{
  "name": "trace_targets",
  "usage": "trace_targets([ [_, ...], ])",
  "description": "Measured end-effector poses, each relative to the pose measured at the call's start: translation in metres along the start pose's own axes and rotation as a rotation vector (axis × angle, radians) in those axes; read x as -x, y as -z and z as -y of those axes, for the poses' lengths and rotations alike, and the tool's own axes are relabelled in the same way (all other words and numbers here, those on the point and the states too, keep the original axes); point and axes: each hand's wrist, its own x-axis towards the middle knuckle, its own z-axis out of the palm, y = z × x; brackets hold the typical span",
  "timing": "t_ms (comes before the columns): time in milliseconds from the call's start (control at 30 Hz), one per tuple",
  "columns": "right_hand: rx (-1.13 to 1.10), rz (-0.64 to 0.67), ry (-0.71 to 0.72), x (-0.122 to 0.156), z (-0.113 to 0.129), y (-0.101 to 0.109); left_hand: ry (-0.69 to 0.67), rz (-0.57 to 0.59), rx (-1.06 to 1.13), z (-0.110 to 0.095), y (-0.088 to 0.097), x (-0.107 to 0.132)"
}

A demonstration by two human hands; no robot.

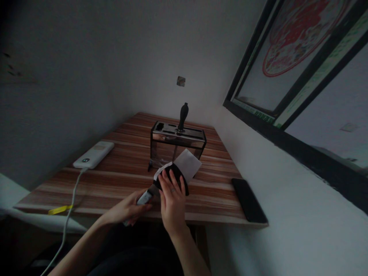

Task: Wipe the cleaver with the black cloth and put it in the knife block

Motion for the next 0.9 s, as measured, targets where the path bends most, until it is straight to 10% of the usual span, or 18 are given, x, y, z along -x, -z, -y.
trace_targets([
  [267, -0.065, 0.027, -0.007, 0.026, 0.039, -0.015, 0.007, -0.053, 0.000, 0.018, 0.004, 0.000],
  [900, -0.029, 0.088, 0.025, 0.018, 0.021, -0.009, -0.009, -0.046, 0.002, 0.009, 0.001, -0.001],
])
